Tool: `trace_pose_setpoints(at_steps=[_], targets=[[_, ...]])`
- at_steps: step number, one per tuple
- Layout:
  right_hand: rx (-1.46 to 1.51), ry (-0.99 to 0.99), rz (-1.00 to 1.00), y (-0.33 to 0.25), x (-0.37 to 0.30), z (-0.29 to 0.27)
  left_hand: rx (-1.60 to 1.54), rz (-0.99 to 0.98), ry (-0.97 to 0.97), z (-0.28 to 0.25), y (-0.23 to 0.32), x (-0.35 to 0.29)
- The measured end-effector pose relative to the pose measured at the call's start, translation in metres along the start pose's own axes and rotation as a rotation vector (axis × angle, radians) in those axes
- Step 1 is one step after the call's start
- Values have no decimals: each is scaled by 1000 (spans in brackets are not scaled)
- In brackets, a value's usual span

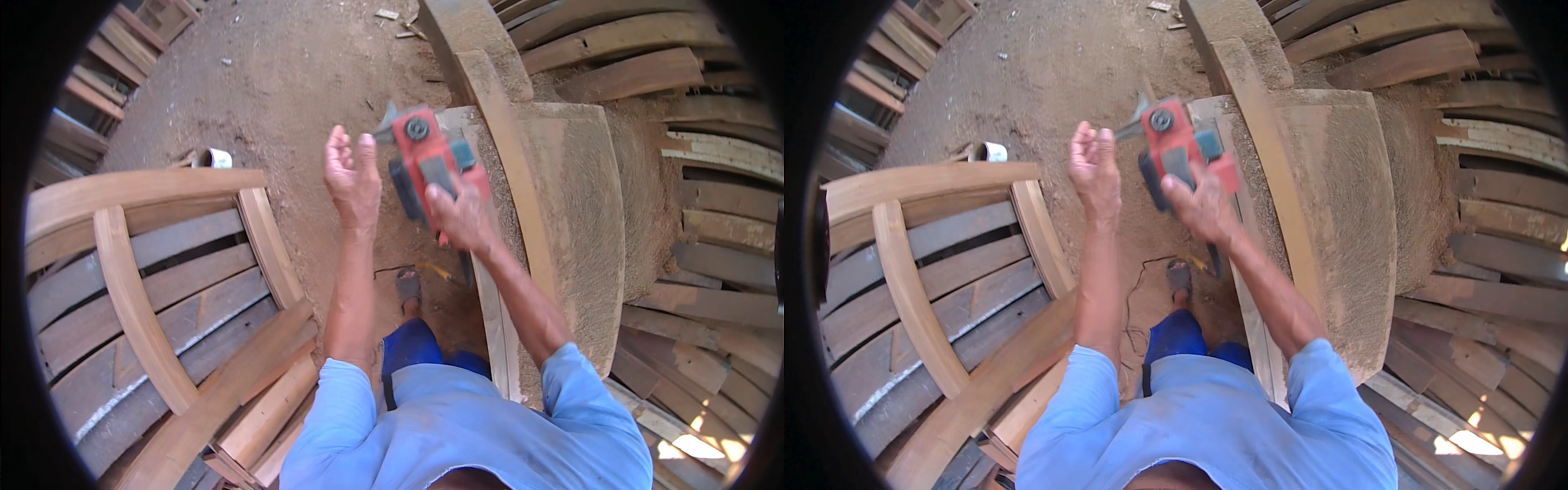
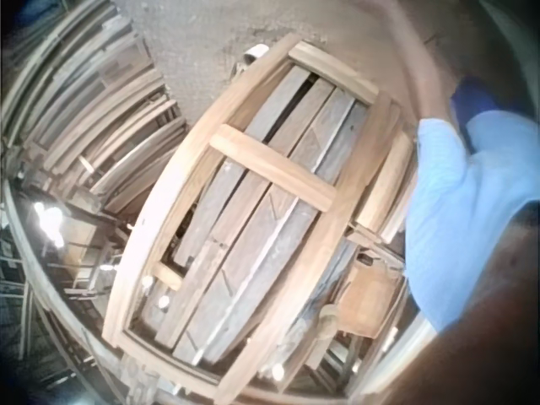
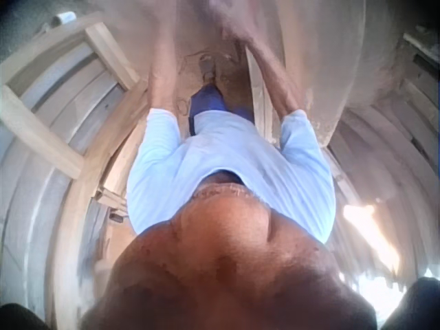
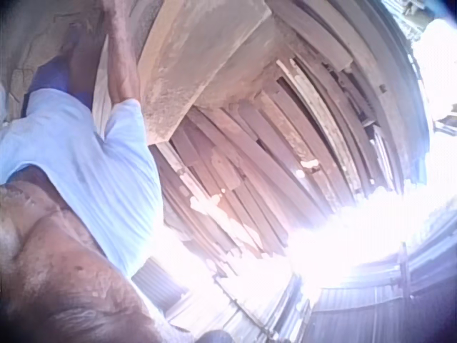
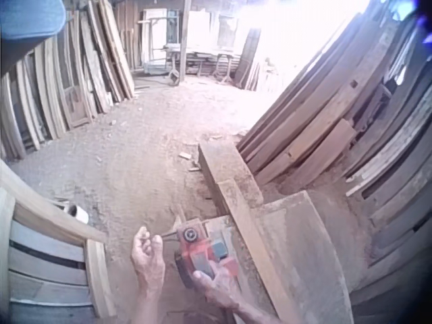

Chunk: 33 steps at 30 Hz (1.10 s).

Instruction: The person planes a wooden board using an electric planer, touches the wood surface by hand, handles wooden pieces, and planes the board again.

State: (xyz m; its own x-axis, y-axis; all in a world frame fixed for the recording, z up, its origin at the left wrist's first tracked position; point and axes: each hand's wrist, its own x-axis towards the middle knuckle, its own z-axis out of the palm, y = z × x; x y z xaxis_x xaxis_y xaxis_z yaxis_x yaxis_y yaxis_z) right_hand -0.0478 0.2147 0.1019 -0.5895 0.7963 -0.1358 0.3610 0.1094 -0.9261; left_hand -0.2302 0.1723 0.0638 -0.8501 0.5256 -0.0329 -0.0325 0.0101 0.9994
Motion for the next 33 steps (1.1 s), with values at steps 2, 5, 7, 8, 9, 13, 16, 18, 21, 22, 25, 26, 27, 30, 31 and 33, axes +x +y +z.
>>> trace_pose_setpoints(at_steps=[2,5,7,8,9,13,16,18,21,22,25,26,27,30,31,33], targets=[[59,-140,95,3,-36,18,-7,58,65,-13,8,6],[94,-311,231,10,-83,46,19,47,38,-2,-6,29],[122,-415,350,19,-106,58,90,-192,-148,30,-7,27],[137,-466,391,21,-118,71,154,-210,-205,40,-18,25],[153,-497,444,24,-127,80,213,-232,-268,55,-40,21],[81,-546,451,26,-156,103,212,-366,-354,106,-118,-9],[33,-573,595,34,-163,90,162,-477,-389,125,-114,-39],[43,-520,563,36,-165,85,195,-473,-363,122,-100,-50],[21,-590,766,29,-160,87,286,-479,-450,109,-108,-55],[10,-616,836,30,-161,89,295,-431,-476,107,-114,-59],[93,-334,404,54,-171,98,323,-377,-557,110,-114,-60],[115,-317,371,59,-172,97,345,-378,-600,110,-112,-59],[145,-316,335,58,-172,99,352,-376,-595,102,-121,-59],[141,-273,325,46,-175,99,248,-398,-614,90,-139,-64],[144,-258,328,53,-180,101,100,-453,-600,90,-135,-69],[1,-262,326,68,-191,111,-54,-545,-516,80,-133,-71]])
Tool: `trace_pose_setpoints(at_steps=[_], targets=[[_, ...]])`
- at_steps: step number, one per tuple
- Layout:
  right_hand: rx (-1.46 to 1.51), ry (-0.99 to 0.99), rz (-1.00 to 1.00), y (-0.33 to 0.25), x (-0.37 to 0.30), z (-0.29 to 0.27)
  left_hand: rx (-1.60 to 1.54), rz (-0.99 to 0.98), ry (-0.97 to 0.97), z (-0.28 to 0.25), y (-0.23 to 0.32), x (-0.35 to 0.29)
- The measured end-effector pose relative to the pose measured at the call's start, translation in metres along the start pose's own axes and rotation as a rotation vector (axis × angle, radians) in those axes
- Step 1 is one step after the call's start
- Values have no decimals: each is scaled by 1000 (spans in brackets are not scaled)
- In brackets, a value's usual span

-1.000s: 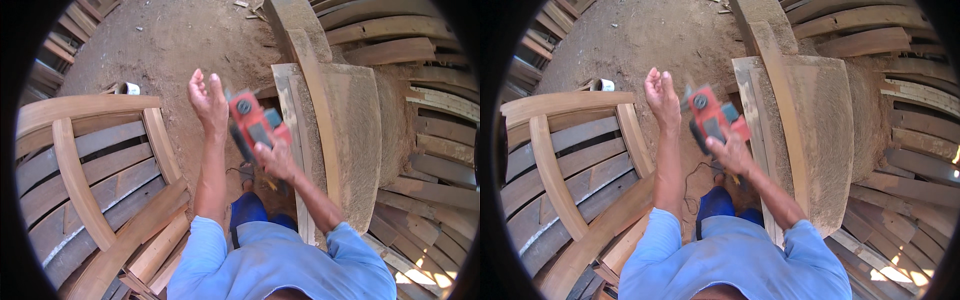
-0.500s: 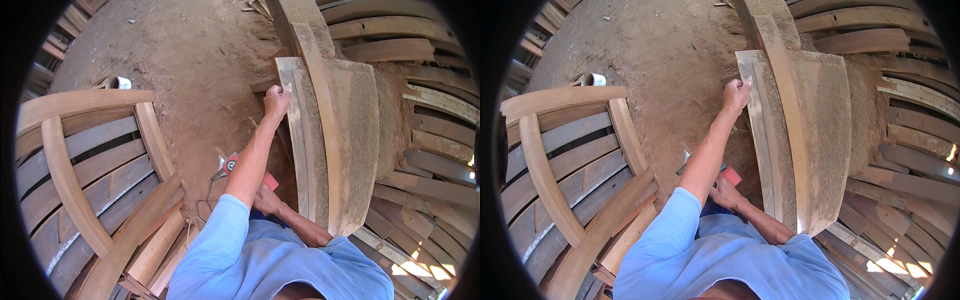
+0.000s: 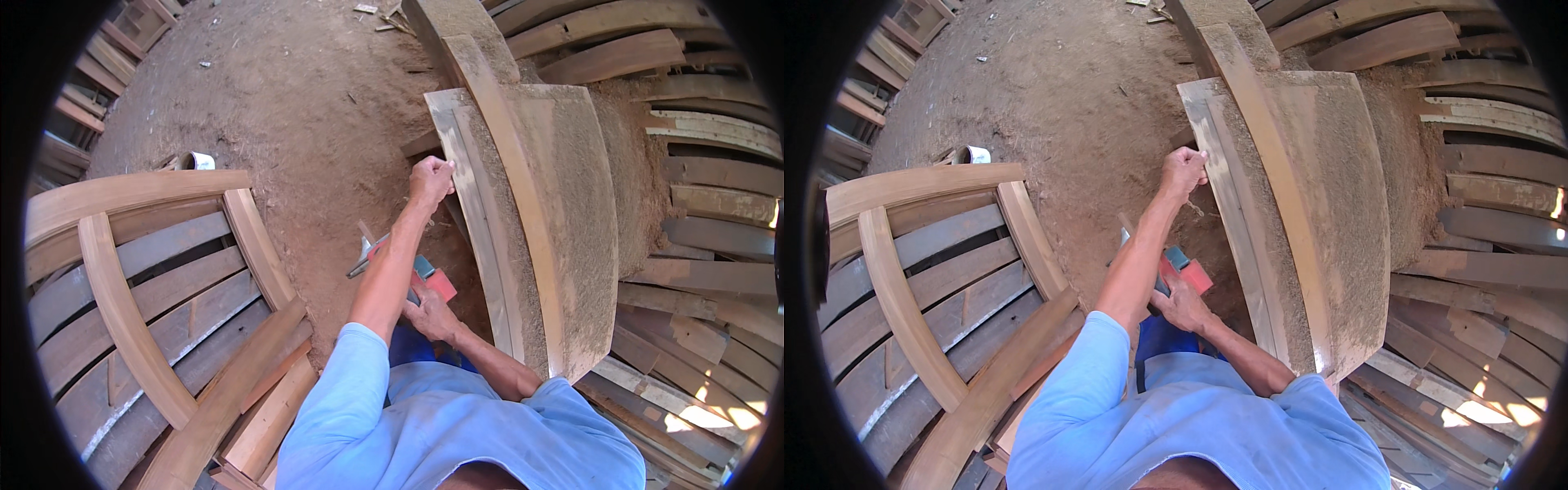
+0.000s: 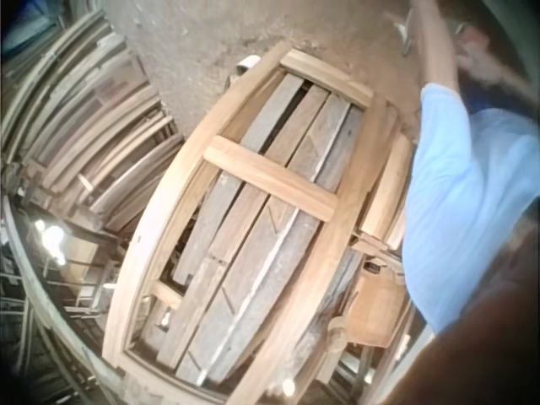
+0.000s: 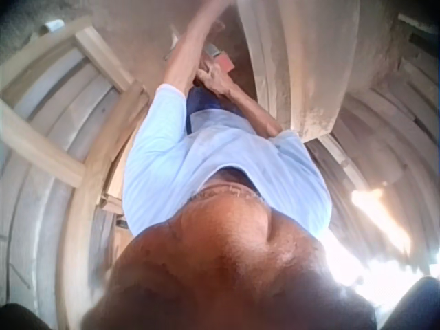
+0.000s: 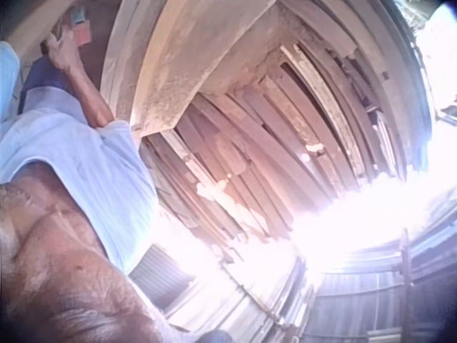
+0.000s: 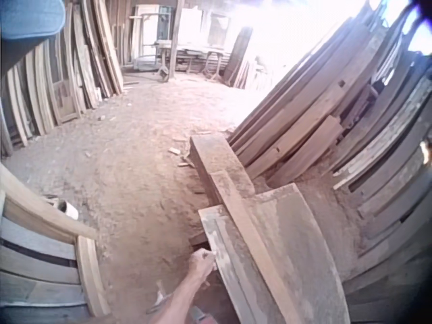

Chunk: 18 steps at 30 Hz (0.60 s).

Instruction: The person planes a wooden board using an electric planer, touches the wood surface by hand, handles wooden pieces, and planes the board again.

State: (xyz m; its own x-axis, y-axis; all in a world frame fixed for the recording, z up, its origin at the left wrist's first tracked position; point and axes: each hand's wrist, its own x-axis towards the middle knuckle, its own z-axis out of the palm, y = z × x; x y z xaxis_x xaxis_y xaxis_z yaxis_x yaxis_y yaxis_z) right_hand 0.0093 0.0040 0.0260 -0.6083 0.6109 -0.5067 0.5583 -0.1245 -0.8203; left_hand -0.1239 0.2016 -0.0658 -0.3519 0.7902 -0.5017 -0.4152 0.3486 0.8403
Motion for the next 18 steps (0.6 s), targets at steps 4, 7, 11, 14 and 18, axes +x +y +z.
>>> trace_pose_setpoints(at_steps=[4,7,11,14,18], targets=[[134,-138,227,-24,-10,-15,29,55,32,-41,49,-47],[268,-106,209,-32,-16,-35,238,357,228,-92,75,-90],[372,-88,91,-65,-23,-58,390,481,618,-175,61,-167],[422,11,-37,-84,-30,-77,299,332,540,-171,28,-213],[429,129,-70,-63,-34,-100,448,303,237,-83,-10,-251]])
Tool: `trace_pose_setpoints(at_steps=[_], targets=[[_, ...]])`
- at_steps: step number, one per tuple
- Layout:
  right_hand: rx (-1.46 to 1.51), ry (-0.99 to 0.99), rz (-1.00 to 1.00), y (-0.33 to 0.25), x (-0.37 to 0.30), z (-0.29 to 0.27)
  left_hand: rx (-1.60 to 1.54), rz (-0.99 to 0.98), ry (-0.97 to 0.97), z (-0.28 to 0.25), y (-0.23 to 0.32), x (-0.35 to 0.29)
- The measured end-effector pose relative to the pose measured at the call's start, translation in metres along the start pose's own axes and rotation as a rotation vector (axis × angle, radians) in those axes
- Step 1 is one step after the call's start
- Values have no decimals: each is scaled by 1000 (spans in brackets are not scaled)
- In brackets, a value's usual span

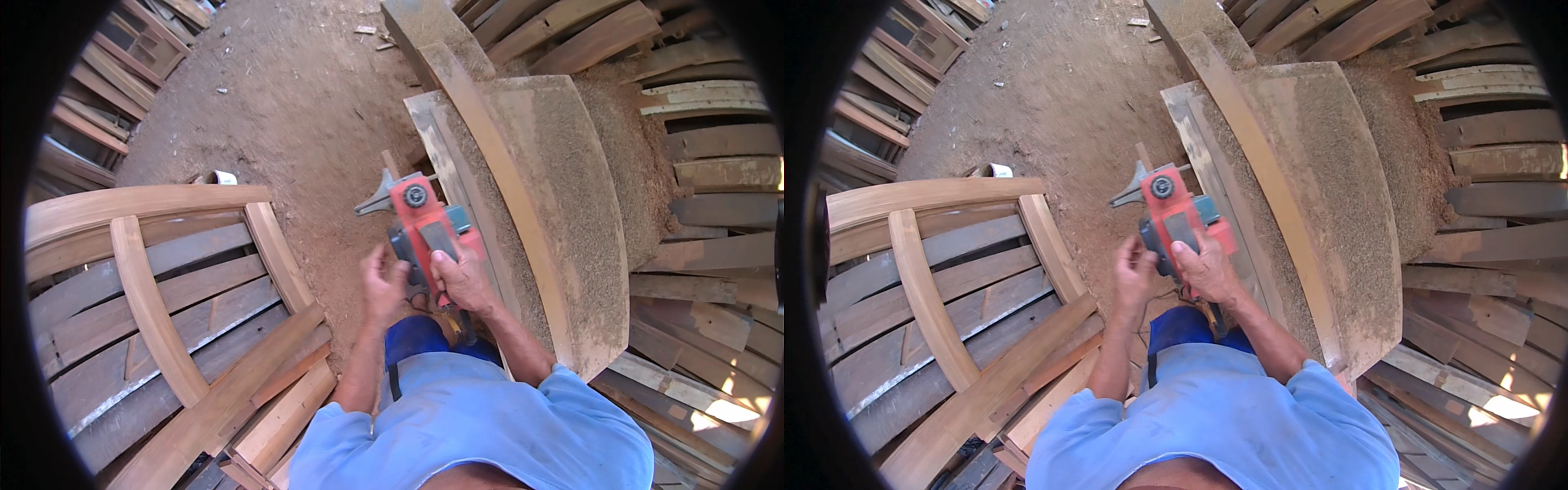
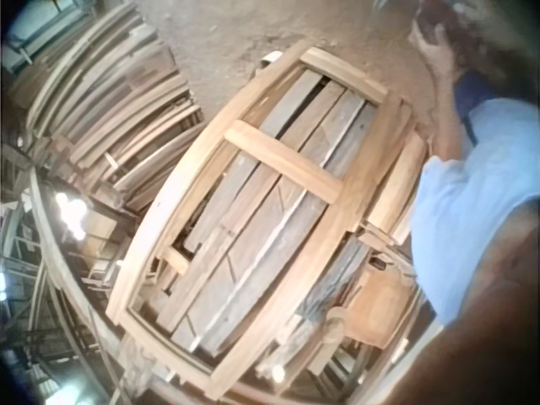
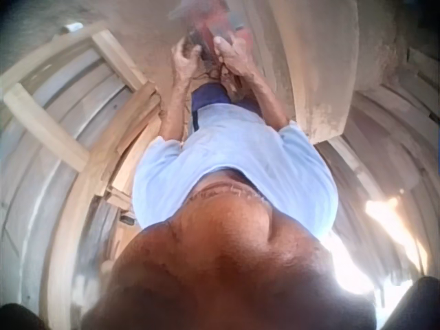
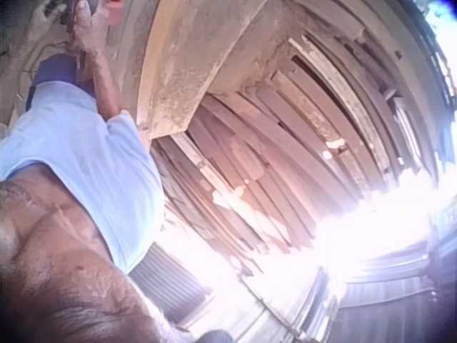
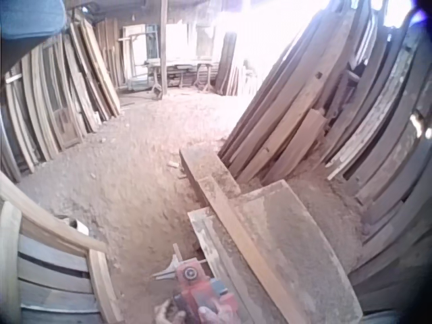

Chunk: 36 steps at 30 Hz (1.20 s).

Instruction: The person planes a wooden board using an electric planer, touches the wood surface by hand, handles wooden pieces, and planes the board again.

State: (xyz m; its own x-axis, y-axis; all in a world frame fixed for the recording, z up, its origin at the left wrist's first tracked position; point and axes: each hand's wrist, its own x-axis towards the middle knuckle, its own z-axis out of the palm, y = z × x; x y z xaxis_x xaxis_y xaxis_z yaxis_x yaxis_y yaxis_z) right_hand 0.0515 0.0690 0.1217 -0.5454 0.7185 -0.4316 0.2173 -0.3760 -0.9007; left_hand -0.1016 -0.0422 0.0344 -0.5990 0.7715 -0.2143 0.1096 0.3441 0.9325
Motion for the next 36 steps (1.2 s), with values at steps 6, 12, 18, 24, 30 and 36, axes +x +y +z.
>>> trace_pose_setpoints(at_steps=[6,12,18,24,30,36], targets=[[9,80,6,11,-27,-45,95,93,-55,78,18,-36],[-17,136,85,39,-47,-70,111,5,-140,98,14,-55],[-227,130,134,39,-18,-77,115,-4,-160,97,16,-24],[-353,161,-18,13,55,-70,-5,-44,-148,95,19,52],[-325,156,-135,-33,136,-50,-53,-12,-147,76,20,152],[-431,204,-410,-66,228,-50,-138,51,-138,76,55,244]])
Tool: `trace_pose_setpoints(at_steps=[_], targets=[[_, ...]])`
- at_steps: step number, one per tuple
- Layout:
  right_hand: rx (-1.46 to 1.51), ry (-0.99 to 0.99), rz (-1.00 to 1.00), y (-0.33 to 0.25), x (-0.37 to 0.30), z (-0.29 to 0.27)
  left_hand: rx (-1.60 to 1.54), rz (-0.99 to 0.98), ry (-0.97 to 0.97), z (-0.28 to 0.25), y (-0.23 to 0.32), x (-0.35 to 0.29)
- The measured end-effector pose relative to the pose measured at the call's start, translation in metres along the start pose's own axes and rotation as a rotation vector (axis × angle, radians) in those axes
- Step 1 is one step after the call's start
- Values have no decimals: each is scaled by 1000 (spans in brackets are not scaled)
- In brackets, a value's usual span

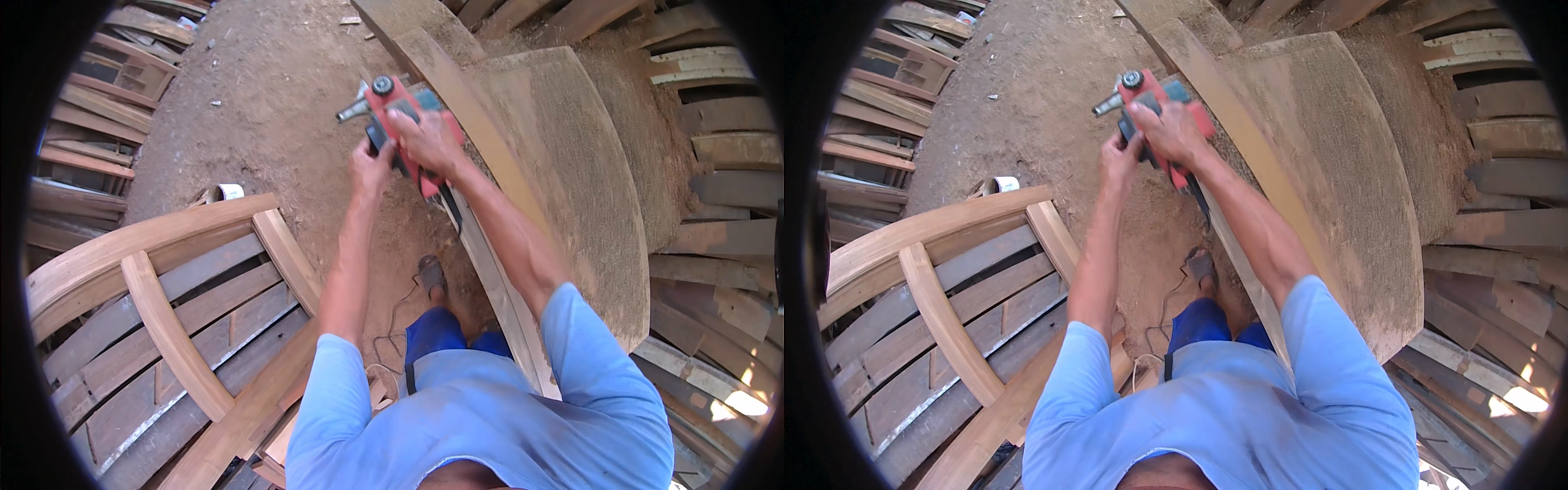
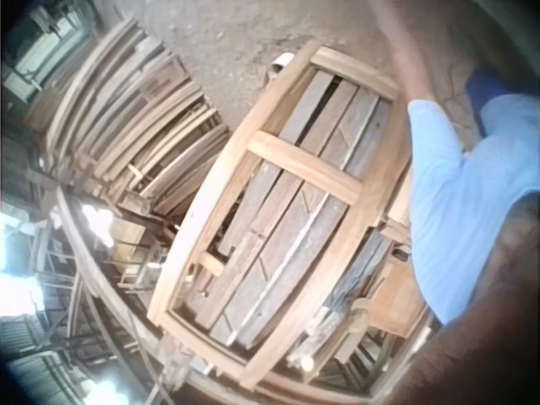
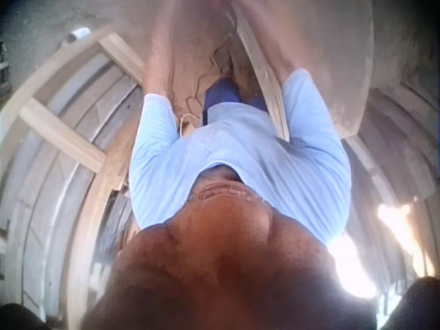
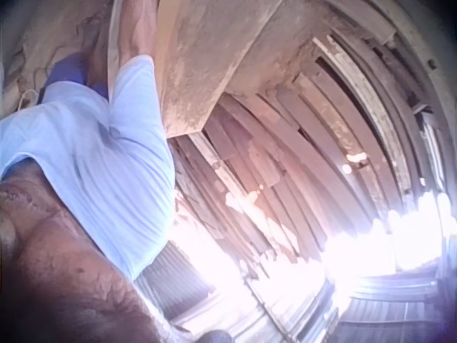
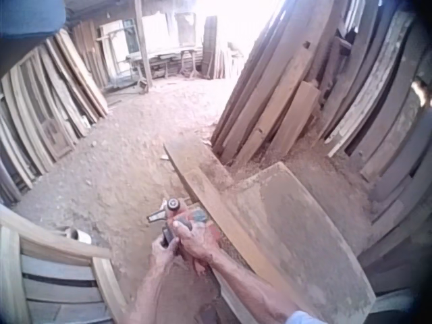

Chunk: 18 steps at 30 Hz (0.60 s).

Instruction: The person planes a wooden board using an electric planer, touches the wood surface by hand, handles wooden pieces, and planes the board again.

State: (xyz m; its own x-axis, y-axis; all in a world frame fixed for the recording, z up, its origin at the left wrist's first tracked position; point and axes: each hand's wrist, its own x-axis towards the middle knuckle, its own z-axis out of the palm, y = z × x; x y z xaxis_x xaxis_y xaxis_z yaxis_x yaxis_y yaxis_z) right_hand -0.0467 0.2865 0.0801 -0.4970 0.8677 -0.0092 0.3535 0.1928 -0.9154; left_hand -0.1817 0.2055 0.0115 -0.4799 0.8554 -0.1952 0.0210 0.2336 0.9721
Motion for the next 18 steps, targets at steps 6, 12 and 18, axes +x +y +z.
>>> trace_pose_setpoints(at_steps=[6,12,18], targets=[[54,-39,73,3,-41,-1,-2,-39,55,6,-11,-43],[54,-161,484,7,-208,-51,312,-170,-42,49,-6,-212],[157,-189,550,14,-273,-50,-46,-161,95,61,-32,-276]])
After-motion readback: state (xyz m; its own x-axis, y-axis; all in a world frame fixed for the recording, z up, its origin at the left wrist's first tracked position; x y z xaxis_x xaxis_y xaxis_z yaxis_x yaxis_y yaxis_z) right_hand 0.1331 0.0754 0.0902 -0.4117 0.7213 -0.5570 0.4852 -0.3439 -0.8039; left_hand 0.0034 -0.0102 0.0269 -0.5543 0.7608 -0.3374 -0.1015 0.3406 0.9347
